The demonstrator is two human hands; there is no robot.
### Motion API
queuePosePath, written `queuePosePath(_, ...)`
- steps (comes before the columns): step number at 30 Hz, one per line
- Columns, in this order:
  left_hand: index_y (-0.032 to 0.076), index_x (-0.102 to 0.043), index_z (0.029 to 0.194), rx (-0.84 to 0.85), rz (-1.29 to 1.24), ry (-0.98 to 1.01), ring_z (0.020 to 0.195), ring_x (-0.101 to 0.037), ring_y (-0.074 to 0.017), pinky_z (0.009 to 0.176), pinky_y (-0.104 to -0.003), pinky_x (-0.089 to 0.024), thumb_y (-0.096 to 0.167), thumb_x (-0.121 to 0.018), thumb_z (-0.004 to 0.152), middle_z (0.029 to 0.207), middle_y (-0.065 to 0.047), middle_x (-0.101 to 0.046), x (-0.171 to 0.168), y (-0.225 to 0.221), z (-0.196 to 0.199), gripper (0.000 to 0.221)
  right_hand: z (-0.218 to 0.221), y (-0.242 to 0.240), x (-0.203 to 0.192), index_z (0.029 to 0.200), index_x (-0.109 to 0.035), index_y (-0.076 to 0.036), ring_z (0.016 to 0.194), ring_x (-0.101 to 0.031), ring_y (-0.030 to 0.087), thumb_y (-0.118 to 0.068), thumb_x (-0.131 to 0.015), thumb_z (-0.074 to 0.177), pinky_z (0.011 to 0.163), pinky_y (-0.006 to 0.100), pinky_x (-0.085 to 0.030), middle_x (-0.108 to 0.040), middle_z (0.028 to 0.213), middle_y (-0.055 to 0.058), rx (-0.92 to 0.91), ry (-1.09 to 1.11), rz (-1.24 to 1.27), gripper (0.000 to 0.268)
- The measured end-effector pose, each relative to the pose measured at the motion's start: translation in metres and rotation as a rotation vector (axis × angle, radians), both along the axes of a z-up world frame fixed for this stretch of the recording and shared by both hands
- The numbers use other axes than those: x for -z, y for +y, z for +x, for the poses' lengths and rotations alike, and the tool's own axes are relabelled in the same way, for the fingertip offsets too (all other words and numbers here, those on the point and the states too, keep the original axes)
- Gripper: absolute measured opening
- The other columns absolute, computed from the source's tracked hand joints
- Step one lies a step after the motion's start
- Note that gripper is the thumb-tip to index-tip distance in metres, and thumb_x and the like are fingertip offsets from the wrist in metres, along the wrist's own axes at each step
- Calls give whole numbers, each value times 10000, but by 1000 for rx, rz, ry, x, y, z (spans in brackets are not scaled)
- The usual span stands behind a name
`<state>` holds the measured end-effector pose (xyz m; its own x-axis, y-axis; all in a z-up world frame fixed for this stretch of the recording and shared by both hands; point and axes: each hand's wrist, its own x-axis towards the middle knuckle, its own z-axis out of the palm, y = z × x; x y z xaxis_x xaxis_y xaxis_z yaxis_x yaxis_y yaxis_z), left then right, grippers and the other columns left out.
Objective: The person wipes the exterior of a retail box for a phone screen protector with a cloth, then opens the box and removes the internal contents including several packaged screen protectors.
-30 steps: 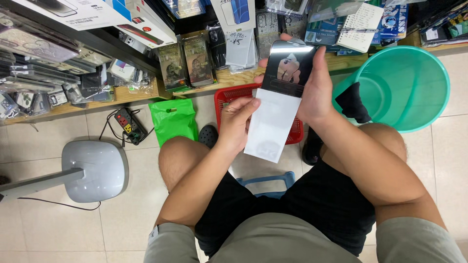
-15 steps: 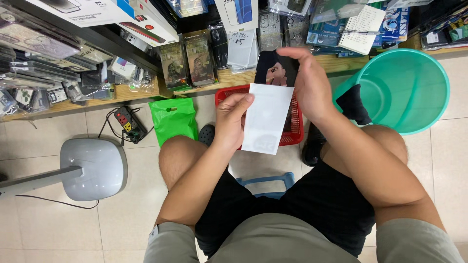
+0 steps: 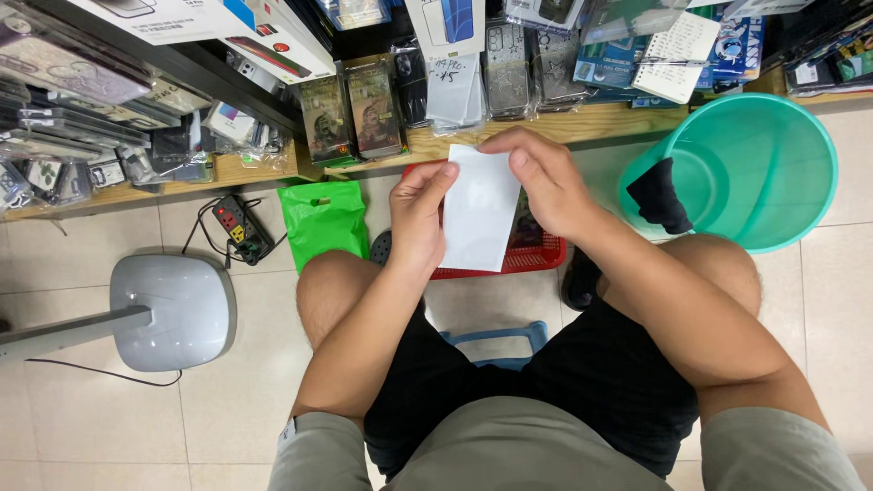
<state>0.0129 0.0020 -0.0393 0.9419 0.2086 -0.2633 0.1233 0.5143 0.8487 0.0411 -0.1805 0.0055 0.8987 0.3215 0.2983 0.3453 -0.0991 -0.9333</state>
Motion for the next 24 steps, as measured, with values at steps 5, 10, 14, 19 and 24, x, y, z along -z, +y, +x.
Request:
queuePosePath(5, 43, -781, 925, -30, 23, 1, 753, -670, -69, 717, -257, -602, 98, -816, 877, 761, -12, -708, -3, 2, 1, 81, 4, -1, 1, 1257, -666, 54, 1083, -671, 434, -337, -394, 1123, 986, 548, -512, -685, 1101, 288, -47, 37, 15, 495)
queuePosePath(10, 55, -714, 920, -49, -118, -88, 796, -641, -136, 728, -288, -524, 165, -771, 899, 862, -54, -729, -14, 11, 7, 126, 5, 0, 19, 1203, -640, -55, 1035, -676, 140, -98, -640, 1030, 892, 274, -568, -707, 1149, 54, -52, 408, 122, 178)
queuePosePath(14, 74, -681, 921, -35, -60, -151, 836, -600, -100, 781, -262, -484, 185, -720, 943, 894, -37, -707, -14, 8, 2, 120, 4, 0, 29, 1161, -667, -62, 939, -662, 105, -86, -647, 1009, 805, 261, -569, -724, 1070, 22, 5, 496, 101, 155)
queuePosePath(19, 160, -625, 1169, -3, 292, -60, 1121, -619, -147, 894, -314, -520, 251, -646, 957, 1201, -57, -671, -36, 13, -13, 231, 13, -4, 39, 1055, -651, -115, 819, -648, 105, -90, -597, 1038, 646, 267, -531, -697, 950, -5, 168, 560, 103, 62)
queuePosePath(24, 95, -610, 1206, -79, 327, -161, 1153, -605, -195, 1019, -308, -505, 182, -658, 954, 1184, -97, -644, -25, 23, -20, 271, 24, -10, 80, 977, -617, -135, 832, -650, 123, -84, -581, 1041, 671, 296, -537, -696, 948, -6, 280, 565, 62, 90)
